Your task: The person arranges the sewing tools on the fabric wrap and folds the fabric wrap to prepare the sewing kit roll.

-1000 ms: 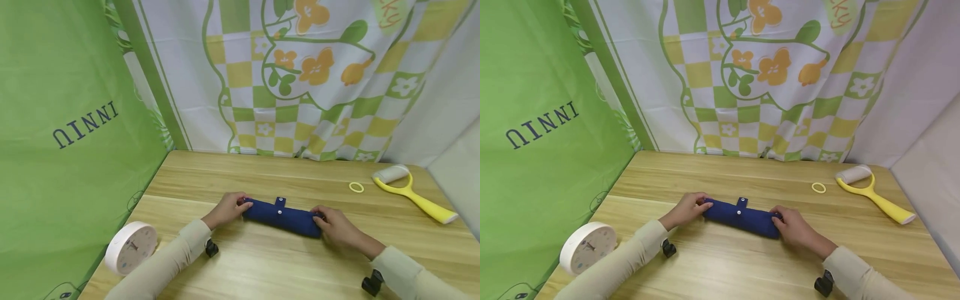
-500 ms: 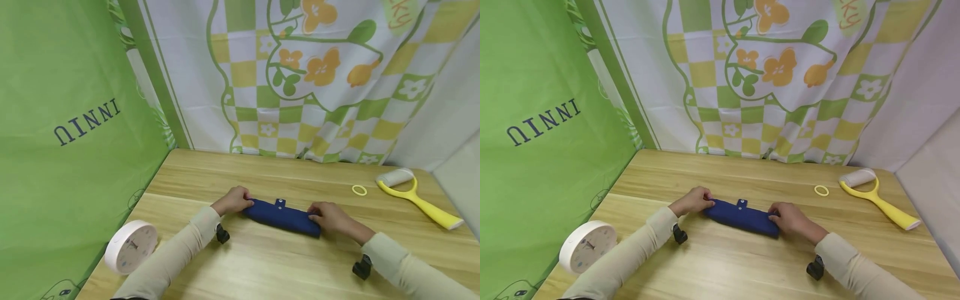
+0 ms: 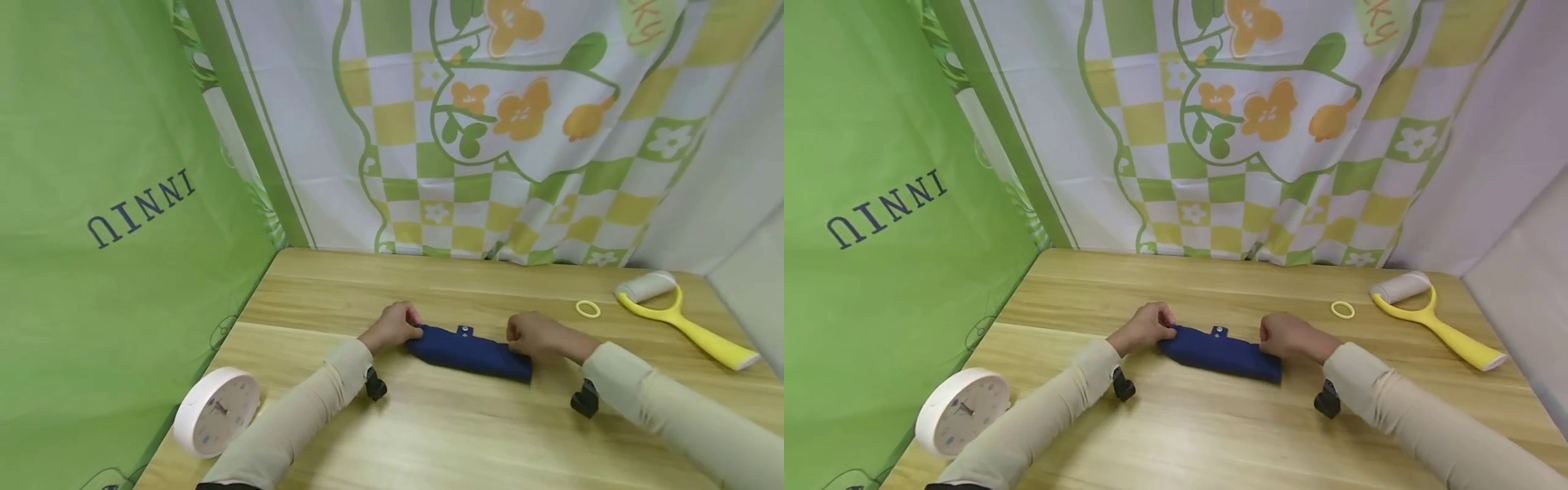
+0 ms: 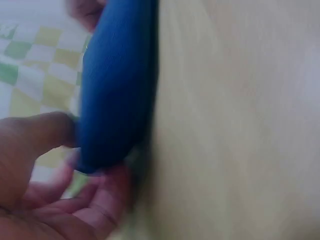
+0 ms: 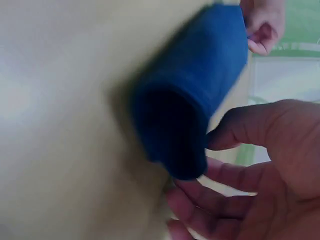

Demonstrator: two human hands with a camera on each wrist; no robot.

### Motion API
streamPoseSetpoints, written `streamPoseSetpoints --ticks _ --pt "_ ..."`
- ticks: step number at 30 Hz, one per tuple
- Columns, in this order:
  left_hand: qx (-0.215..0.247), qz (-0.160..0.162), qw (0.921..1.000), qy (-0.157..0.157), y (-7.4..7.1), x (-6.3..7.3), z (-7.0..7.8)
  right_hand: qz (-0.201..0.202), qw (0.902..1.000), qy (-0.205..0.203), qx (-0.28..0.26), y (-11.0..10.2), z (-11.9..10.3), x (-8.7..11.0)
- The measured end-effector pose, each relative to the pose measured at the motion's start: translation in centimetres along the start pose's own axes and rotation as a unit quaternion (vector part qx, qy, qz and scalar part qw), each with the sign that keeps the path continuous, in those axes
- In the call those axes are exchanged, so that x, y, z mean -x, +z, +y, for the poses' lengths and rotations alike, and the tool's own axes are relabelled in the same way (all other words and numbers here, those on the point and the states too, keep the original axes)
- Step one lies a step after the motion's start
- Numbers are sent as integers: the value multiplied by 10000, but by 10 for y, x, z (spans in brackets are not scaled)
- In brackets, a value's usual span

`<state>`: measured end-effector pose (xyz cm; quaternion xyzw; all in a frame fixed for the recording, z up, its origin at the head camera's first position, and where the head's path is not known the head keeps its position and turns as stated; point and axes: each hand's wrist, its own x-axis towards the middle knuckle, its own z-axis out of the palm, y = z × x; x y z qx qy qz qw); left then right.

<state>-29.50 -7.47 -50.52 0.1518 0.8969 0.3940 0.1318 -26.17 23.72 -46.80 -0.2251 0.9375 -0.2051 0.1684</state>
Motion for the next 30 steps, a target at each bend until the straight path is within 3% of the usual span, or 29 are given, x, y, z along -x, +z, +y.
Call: streamPoseSetpoints --ticks 1,4,7,10,12,15,17,18,19,25,30 --pt "-173 70 9998 80 -1 1 3 68 9999 142 40 -4 -4 -5" --pt "-705 281 9949 666 -7 6 19 442 9990 70 65 -12 -16 -23" --pt "-1298 198 9789 1564 -8 14 41 528 9985 -122 72 -9 -26 -39" --pt "-2107 -317 9523 2186 -1 21 59 337 9990 -193 204 -4 -36 -53" --pt "-2899 -517 9246 2415 7 24 65 212 9995 -123 189 -2 -41 -60" --pt "-3861 -513 8863 2503 18 27 66 -41 10000 11 75 0 -45 -67" --pt "-4110 -394 8750 2527 23 27 63 -128 9998 137 -95 2 -46 -69" --pt "-4131 -346 8749 2503 24 27 61 -160 9994 211 -204 3 -46 -70" --pt "-4038 -319 8807 2456 25 27 60 -175 9991 260 -300 5 -46 -71" --pt "-3177 -499 9254 2006 28 27 48 -203 9942 475 -948 17 -44 -73" --pt "-2637 -633 9419 1981 31 24 40 -57 9883 461 -1452 20 -38 -66"
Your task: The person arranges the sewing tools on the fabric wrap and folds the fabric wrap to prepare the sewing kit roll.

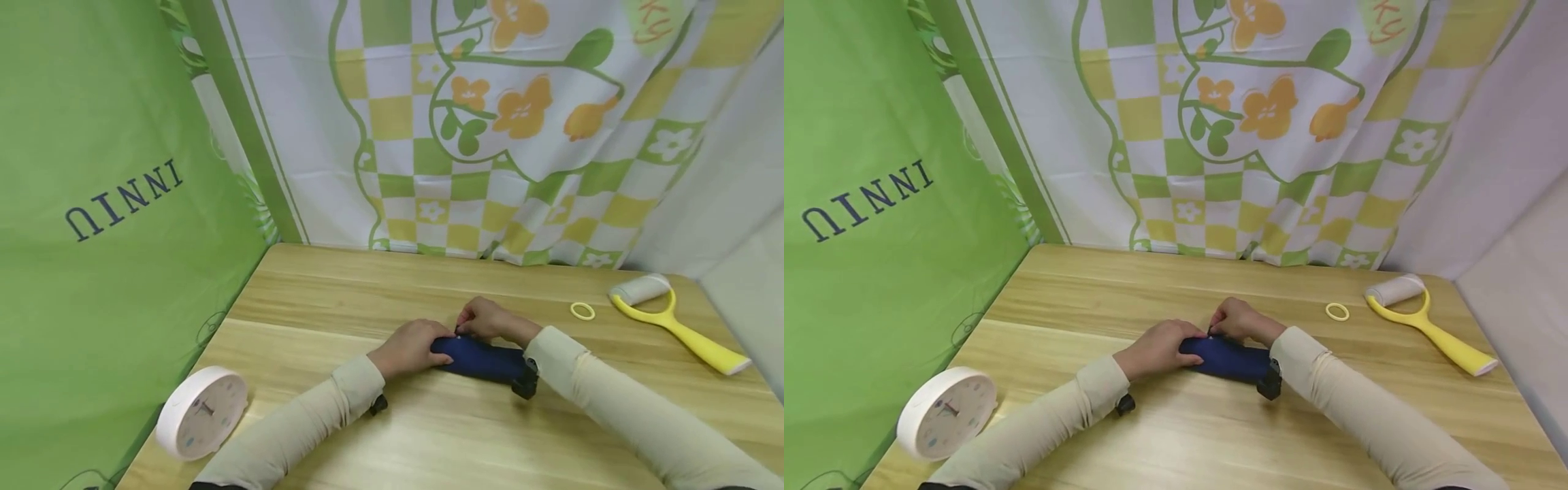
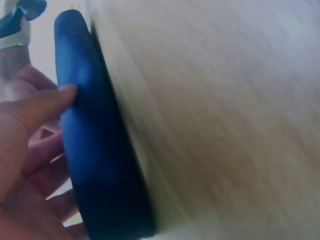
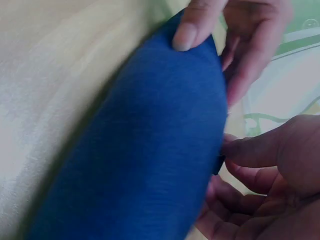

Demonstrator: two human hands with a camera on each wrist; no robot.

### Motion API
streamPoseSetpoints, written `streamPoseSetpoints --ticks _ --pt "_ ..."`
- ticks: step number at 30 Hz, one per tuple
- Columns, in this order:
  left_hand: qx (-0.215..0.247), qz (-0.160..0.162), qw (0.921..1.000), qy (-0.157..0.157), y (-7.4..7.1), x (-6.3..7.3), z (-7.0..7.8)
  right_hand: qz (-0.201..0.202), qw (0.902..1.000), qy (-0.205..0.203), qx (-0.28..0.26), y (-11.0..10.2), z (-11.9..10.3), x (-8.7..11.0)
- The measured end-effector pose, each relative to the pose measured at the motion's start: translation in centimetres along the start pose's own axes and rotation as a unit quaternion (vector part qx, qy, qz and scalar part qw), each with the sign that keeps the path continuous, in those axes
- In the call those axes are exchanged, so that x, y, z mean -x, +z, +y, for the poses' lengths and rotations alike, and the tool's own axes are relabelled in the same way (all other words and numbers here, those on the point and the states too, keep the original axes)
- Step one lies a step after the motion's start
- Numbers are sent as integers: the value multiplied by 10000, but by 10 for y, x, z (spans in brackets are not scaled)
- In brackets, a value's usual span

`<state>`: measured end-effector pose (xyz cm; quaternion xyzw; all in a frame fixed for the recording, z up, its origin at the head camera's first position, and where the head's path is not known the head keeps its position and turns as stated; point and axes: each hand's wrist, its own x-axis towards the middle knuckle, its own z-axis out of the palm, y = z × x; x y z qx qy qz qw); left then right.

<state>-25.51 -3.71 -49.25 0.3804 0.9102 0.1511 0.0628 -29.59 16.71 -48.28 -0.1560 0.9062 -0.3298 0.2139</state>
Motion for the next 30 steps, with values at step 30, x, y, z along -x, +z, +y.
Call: streamPoseSetpoints --ticks 30 --pt "243 15 9997 83 9 -16 -10 979 9688 -1929 1210 12 -1 35"
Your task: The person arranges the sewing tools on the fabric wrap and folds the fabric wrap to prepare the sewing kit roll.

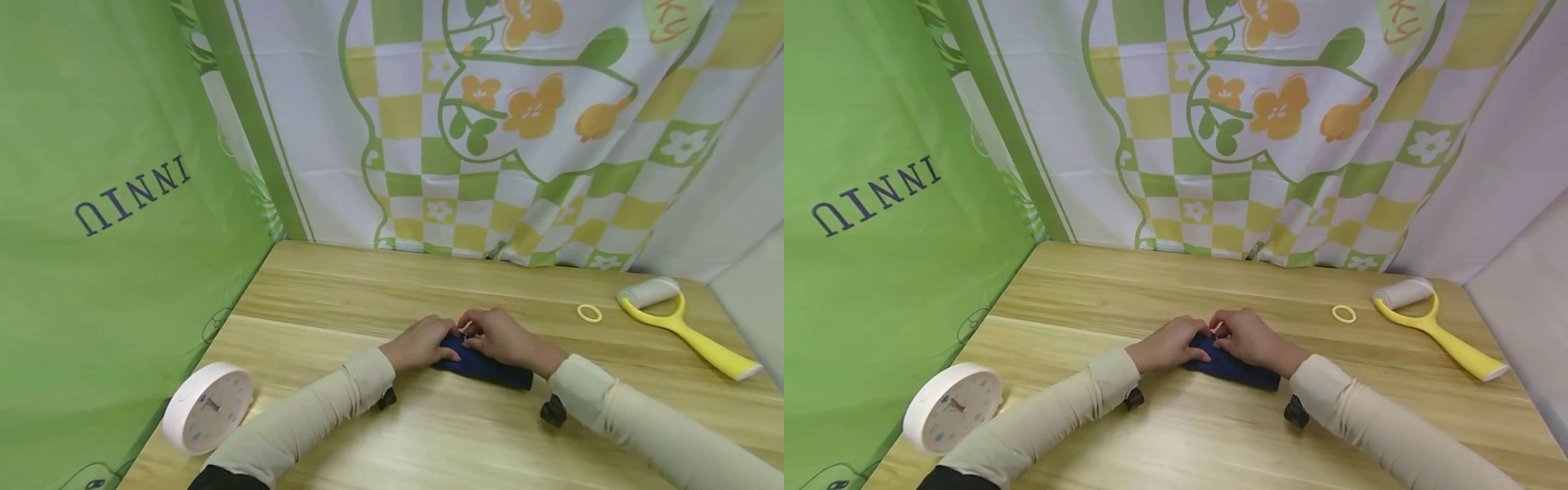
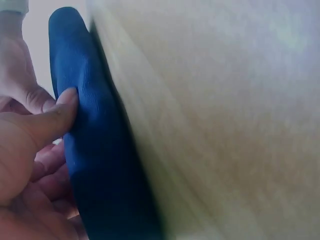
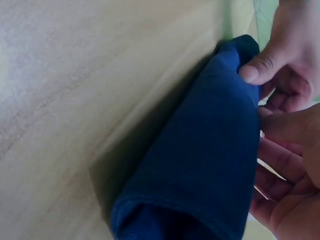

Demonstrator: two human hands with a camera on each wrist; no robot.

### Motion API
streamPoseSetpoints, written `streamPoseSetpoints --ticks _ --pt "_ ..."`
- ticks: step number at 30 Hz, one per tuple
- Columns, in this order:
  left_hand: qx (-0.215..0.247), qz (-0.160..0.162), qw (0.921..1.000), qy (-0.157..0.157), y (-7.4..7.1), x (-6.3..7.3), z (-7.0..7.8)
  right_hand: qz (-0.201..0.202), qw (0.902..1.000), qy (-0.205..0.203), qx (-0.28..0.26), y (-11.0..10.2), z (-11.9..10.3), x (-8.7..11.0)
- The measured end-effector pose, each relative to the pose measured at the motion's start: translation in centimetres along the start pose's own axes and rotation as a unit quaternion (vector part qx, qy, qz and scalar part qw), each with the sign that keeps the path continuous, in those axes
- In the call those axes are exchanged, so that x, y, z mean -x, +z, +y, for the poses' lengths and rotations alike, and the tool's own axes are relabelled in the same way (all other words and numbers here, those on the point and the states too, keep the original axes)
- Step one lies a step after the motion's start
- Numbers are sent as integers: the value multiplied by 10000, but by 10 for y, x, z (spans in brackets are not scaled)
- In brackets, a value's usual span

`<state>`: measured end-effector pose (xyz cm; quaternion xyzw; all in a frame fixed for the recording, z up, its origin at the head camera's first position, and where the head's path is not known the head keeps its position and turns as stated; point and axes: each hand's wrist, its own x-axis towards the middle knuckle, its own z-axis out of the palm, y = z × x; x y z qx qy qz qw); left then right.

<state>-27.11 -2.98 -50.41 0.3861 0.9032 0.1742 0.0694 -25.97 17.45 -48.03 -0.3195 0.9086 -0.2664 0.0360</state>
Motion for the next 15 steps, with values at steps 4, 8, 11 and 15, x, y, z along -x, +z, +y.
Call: streamPoseSetpoints --ticks 4,8,11,15 --pt "15 82 9999 89 -3 0 1 130 9964 -352 766 1 -9 3" --pt "-210 137 9996 145 -3 0 1 259 9896 -530 1311 6 -15 5" --pt "-319 130 9994 83 -2 0 1 446 9848 -595 1569 11 -17 6" --pt "-133 109 9999 -2 -1 0 2 750 9755 -809 1905 17 -16 6"
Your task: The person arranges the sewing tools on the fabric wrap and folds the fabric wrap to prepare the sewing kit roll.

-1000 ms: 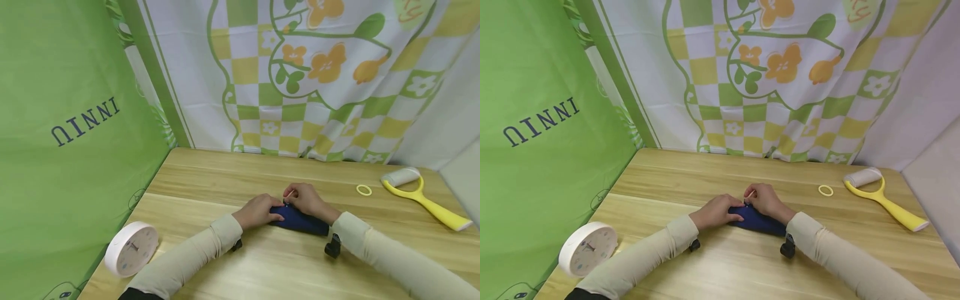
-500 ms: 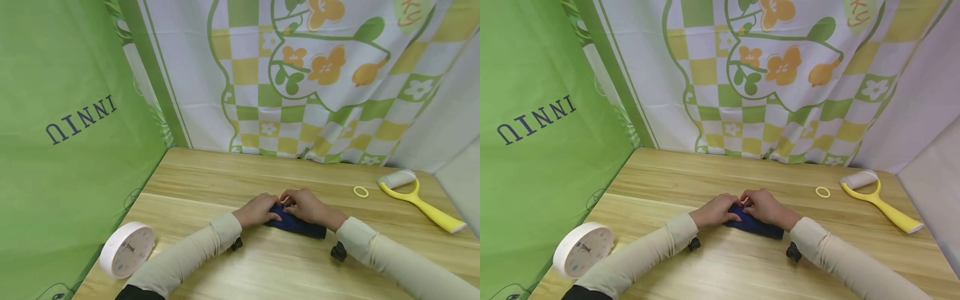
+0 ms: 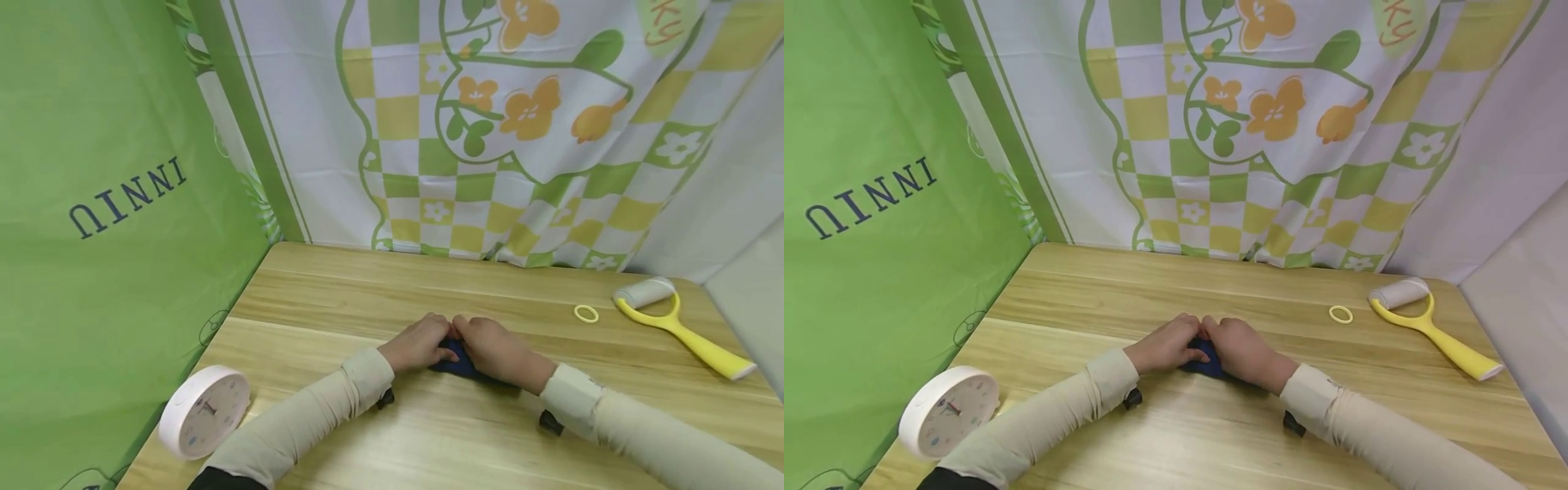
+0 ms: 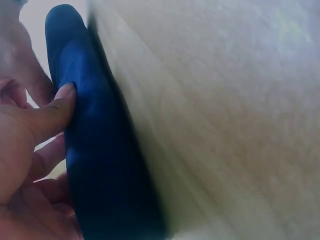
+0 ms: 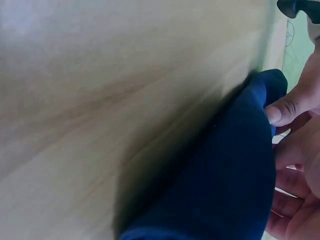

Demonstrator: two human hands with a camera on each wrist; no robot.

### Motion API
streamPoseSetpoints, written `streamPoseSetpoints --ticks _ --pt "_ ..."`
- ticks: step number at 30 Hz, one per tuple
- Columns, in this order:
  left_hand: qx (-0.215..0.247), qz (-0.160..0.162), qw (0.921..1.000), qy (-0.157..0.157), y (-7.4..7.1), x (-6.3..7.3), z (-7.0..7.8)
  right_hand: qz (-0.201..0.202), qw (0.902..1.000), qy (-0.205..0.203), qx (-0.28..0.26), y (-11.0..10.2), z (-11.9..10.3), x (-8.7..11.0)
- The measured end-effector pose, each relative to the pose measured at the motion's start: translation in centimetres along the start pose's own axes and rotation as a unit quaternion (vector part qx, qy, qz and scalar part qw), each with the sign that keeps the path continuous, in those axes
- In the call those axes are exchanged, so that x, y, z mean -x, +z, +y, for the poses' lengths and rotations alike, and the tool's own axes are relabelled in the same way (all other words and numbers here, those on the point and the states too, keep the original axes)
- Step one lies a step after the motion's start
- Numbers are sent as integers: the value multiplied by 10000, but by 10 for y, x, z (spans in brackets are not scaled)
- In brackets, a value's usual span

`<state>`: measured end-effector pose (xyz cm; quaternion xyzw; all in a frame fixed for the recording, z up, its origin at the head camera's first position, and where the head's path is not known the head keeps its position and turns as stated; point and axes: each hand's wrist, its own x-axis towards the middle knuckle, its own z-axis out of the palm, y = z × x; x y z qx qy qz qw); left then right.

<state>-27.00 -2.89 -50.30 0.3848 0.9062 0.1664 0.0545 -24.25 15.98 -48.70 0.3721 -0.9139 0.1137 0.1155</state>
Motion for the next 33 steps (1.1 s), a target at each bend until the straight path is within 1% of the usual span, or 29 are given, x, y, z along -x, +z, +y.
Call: streamPoseSetpoints --ticks 3,5,8,11,13,15,17,19,20,22,23,25,28,30,33 --pt "147 -10 9999 14 1 -3 0 124 9999 -58 22 2 3 2" --pt "175 -19 9998 50 0 -4 0 48 9999 -20 -104 0 5 3" --pt "349 -32 9994 50 -1 -6 -1 -277 9987 115 -409 -6 8 9" --pt "438 -57 9990 -105 -1 -3 -3 -700 9941 385 -733 -14 9 19" --pt "246 -133 9993 -240 -3 0 -5 -966 9905 610 -766 -19 9 27" --pt "-204 -251 9989 -347 -8 4 -7 -1144 9889 747 -582 -21 8 32" --pt "-620 -350 9968 -376 -14 8 -9 -1199 9893 766 -325 -22 8 36" --pt "-818 -405 9953 -312 -19 10 -10 -1159 9906 726 -101 -21 9 39" --pt "-848 -417 9952 -273 -21 11 -11 -1123 9913 691 -36 -21 10 40" --pt "-783 -449 9957 -214 -23 12 -14 -1090 9919 638 -107 -21 13 40" --pt "-767 -467 9958 -191 -23 14 -17 -1126 9912 677 -140 -22 15 41" --pt "-865 -559 9945 -177 -23 17 -24 -1297 9875 858 -246 -27 20 45" --pt "-1046 -713 9918 -152 -25 25 -40 -1592 9794 1187 -355 -38 29 54" --pt "-1058 -817 9909 -164 -28 29 -47 -1713 9759 1282 -424 -42 33 58" --pt "-1040 -773 9914 -189 -30 32 -52 -1736 9749 1270 -582 -40 36 60"
